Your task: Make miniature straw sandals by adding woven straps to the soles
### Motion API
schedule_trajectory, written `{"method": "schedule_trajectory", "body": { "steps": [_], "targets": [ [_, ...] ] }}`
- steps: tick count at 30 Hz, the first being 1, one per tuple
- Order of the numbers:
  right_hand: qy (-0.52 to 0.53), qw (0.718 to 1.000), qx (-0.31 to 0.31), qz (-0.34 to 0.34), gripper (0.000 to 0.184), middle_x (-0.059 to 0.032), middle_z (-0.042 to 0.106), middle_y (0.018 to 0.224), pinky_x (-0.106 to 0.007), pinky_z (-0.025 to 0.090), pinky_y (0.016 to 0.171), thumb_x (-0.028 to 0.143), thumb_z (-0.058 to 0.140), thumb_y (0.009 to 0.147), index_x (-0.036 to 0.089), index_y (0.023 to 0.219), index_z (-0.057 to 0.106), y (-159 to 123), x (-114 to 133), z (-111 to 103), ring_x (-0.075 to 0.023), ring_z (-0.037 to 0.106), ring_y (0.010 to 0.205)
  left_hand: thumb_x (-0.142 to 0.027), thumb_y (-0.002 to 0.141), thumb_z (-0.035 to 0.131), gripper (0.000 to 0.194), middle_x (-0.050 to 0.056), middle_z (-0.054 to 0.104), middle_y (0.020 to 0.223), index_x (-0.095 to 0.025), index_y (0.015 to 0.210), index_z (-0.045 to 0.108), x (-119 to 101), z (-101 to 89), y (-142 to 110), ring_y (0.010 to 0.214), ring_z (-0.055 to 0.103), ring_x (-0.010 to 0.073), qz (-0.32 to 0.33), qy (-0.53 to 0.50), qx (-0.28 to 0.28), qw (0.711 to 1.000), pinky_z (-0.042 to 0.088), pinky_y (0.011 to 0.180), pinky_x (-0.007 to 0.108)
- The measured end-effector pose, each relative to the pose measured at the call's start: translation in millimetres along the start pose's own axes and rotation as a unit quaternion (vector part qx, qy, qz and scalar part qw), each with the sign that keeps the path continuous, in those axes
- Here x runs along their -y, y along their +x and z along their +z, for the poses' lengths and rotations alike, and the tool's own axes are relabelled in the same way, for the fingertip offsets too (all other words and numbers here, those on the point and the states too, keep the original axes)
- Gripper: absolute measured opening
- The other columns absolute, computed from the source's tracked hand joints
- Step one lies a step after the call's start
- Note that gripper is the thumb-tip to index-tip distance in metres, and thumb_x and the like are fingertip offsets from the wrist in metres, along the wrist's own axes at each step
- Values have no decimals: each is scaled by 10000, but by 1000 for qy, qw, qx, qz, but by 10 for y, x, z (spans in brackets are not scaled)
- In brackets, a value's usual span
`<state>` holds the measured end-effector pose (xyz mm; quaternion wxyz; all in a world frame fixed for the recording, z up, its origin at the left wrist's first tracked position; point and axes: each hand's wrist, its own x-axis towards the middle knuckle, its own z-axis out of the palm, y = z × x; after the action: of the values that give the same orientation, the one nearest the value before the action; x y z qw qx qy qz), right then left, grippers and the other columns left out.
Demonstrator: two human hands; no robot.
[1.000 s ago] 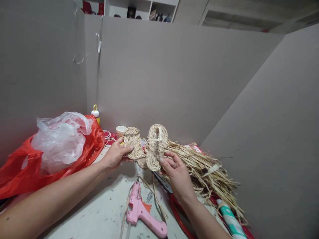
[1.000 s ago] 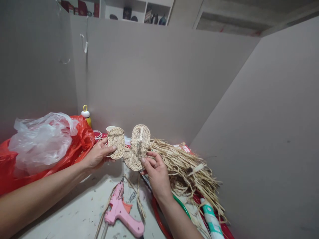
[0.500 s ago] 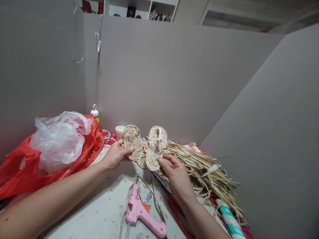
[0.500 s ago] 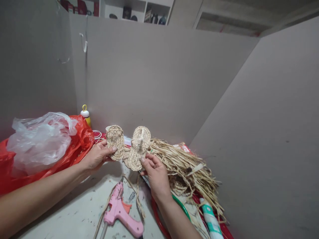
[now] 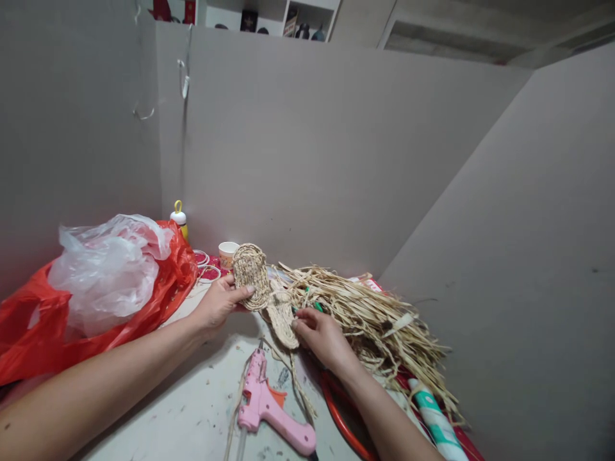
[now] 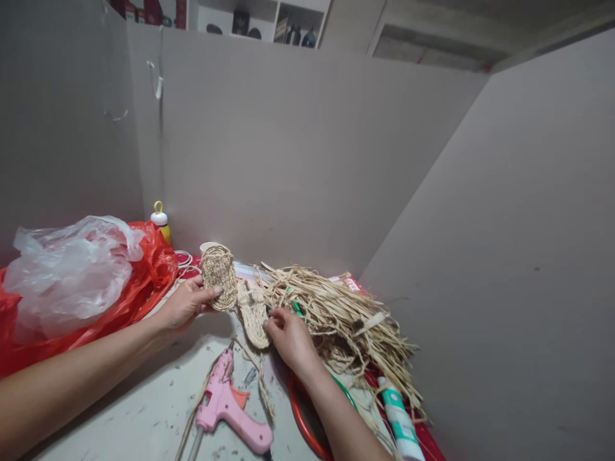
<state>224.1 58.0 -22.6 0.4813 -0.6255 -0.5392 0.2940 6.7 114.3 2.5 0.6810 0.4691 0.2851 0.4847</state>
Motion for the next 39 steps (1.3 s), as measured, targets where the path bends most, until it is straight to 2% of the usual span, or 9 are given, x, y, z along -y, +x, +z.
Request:
{"method": "schedule_trajectory", "body": {
  "steps": [3, 7, 10, 13, 17, 22, 31, 34, 39],
  "targets": [
    [-64, 996, -37, -41, 183, -72, 703, 782, -400, 481, 779, 307, 676, 657, 192, 798, 688, -25, 97, -91, -265, 637, 801, -279, 586, 811, 358, 67, 716, 782, -129, 863, 641, -2, 7, -12, 671, 653, 171, -1, -3, 1, 1000, 519, 630, 296],
    [-96, 978, -86, -162, 453, -104, 643, 1176, -388, 454, 880, 319, 547, 829, 234, 1274, 528, -172, 319, -110, -252, 602, 1037, -266, 603, 795, 312, 74, 717, 795, -120, 844, 661, 10, 20, -28, 679, 648, 167, -9, 9, -2, 1000, 513, 631, 289],
    [-164, 953, -29, -253, 367, -69, 669, 1164, -372, 464, 869, 278, 532, 853, 276, 1215, 592, -272, 428, -80, -243, 628, 1008, -252, 607, 791, 279, 65, 715, 796, -126, 826, 672, 25, 37, -42, 671, 641, 158, -15, 13, 3, 1000, 508, 622, 277],
    [-196, 953, -3, -229, 171, -38, 723, 767, -309, 475, 665, 307, 545, 850, 248, 824, 703, -311, 473, -83, -201, 638, 667, -243, 606, 791, 254, 44, 705, 771, -135, 806, 678, 38, 67, -65, 654, 627, 142, -22, 20, 5, 1000, 493, 588, 246],
    [-118, 978, -18, -172, 343, 12, 560, 516, -246, 390, 512, 398, 511, 874, 214, 587, 543, -309, 513, -112, -135, 501, 486, -225, 603, 788, 233, 28, 695, 735, -141, 797, 687, 49, 106, -101, 616, 610, 124, -31, 27, 17, 999, 477, 569, 227],
    [-16, 996, 51, -70, 248, 16, 592, 538, -237, 400, 467, 376, 601, 785, 202, 612, 566, -210, 456, -104, -130, 517, 470, -229, 616, 773, 194, 30, 692, 722, -144, 769, 689, 72, 99, -105, 608, 608, 131, -32, 30, 37, 998, 477, 580, 244],
    [51, 994, 92, -5, 264, -24, 682, 722, -239, 448, 476, 399, 649, 738, 173, 874, 663, -226, 437, -26, -172, 638, 597, -262, 624, 773, 234, 53, 695, 733, -119, 791, 691, 127, 100, -132, 609, 602, 137, -32, 46, 51, 997, 455, 579, 237],
    [-80, 991, 97, -38, 268, -40, 714, 775, -267, 472, 529, 405, 574, 796, 184, 910, 673, -203, 394, -40, -203, 671, 666, -277, 617, 777, 265, 54, 697, 739, -119, 811, 689, 126, 99, -127, 604, 602, 139, -24, 42, 53, 997, 458, 581, 242],
    [-295, 953, 25, -66, 331, -125, 729, 889, -374, 451, 722, 370, 591, 773, 164, 1015, 684, -102, 221, -87, -303, 659, 833, -257, 591, 786, 247, 34, 692, 697, -131, 778, 685, 137, 40, -56, 594, 605, 141, -6, 41, 6, 999, 467, 572, 241]
  ]
}}
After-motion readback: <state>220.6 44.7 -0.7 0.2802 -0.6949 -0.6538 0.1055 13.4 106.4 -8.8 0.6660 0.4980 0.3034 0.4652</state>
